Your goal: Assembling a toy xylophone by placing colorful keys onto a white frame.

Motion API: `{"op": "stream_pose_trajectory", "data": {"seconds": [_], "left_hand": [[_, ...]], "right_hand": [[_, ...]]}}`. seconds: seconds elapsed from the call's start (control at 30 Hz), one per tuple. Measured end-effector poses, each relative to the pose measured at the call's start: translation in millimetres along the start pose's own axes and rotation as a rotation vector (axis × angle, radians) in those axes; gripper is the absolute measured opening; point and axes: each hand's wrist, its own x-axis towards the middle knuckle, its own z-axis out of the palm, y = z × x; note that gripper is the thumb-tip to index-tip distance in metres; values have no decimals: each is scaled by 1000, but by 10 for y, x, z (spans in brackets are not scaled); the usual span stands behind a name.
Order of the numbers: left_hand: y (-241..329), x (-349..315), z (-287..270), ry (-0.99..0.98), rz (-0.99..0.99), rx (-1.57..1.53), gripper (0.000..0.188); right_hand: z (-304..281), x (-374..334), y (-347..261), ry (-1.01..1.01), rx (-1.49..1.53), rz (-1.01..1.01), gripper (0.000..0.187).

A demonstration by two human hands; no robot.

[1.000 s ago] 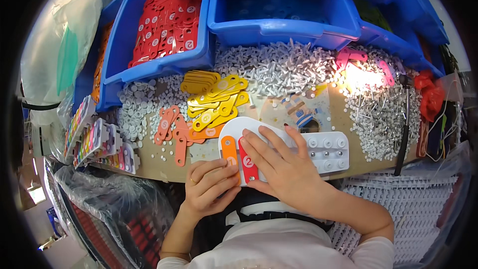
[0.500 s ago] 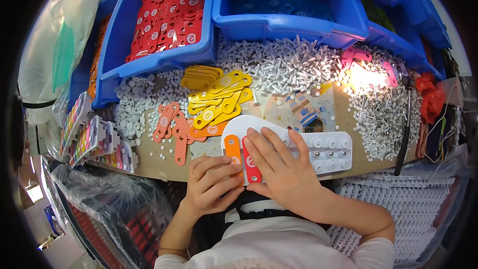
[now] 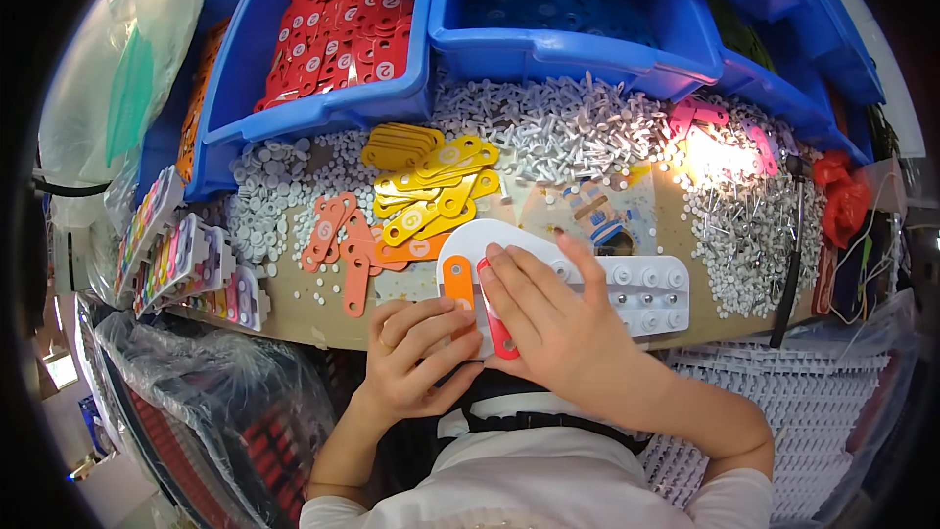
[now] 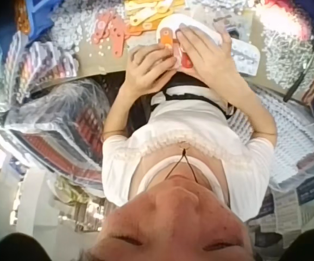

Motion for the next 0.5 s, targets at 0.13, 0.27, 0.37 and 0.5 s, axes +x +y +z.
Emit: {"op": "stream_pose_trajectory", "data": {"seconds": [0.13,0.27,0.37,0.5], "left_hand": [[88,-32,78,41,13,85,31],[108,-43,110,-19,58,118,27],[148,-77,85,26,96,50,19],[124,-160,-11,8,-3,-107,22]], "right_hand": [[-88,67,92,39,155,0,76],[-162,105,179,-3,259,-35,75],[-177,106,152,-15,242,-25,75],[-114,85,0,12,213,45,74]]}}
